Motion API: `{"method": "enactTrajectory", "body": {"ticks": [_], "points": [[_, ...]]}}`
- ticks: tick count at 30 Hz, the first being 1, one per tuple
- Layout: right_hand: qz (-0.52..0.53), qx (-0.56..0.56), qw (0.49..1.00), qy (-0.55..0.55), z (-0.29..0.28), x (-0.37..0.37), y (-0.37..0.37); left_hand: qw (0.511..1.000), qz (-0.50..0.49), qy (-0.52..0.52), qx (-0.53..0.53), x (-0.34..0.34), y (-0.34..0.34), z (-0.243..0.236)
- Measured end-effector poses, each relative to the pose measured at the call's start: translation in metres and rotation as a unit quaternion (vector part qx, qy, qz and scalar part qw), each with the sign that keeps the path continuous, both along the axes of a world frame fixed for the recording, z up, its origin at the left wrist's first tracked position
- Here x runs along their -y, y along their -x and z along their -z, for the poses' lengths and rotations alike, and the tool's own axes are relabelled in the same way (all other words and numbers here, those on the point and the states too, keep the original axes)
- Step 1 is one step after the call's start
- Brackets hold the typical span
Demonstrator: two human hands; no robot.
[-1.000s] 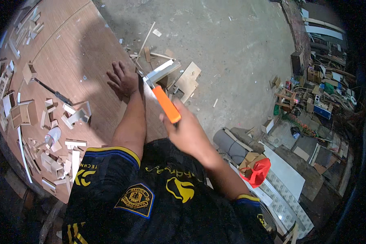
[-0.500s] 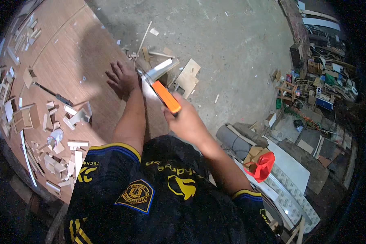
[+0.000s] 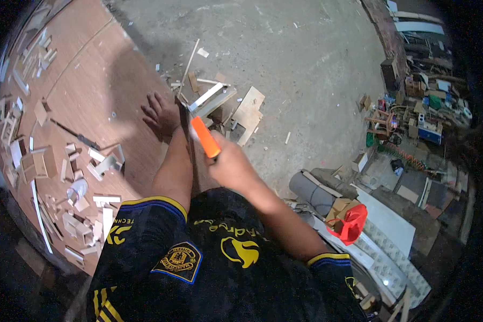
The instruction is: The recorder cuts a small piece of wood using a hand saw and then sands the edges with sandpaper.
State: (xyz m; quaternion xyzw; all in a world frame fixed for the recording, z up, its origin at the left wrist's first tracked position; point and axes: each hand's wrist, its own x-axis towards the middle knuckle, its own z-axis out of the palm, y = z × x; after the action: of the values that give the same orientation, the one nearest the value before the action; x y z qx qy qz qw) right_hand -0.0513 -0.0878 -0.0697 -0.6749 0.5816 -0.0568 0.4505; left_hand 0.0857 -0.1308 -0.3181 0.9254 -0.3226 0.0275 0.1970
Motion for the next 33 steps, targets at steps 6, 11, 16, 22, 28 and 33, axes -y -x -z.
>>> {"method": "enactTrajectory", "body": {"ticks": [6,11,16,22,28,33], "points": [[0.014,0.092,0.996,0.013,0.021,-0.003,0.035,0.997,-0.024,-0.042,0.065,-0.005,-0.004,0.004],[0.009,0.045,0.999,0.011,0.013,-0.032,0.027,0.969,0.170,-0.067,0.165,-0.034,-0.009,0.035],[0.030,0.086,0.994,0.054,0.035,-0.041,0.061,0.957,0.256,-0.019,0.132,-0.066,0.006,0.001],[0.010,0.152,0.984,0.093,0.023,-0.043,0.102,0.909,0.410,0.026,-0.070,-0.070,0.015,-0.039],[-0.051,0.166,0.981,0.089,-0.038,-0.059,0.193,0.816,0.273,0.025,-0.509,-0.069,0.064,-0.132],[-0.076,0.197,0.973,0.095,-0.080,-0.073,0.287,0.619,0.243,0.021,-0.746,-0.088,0.099,-0.184]]}}
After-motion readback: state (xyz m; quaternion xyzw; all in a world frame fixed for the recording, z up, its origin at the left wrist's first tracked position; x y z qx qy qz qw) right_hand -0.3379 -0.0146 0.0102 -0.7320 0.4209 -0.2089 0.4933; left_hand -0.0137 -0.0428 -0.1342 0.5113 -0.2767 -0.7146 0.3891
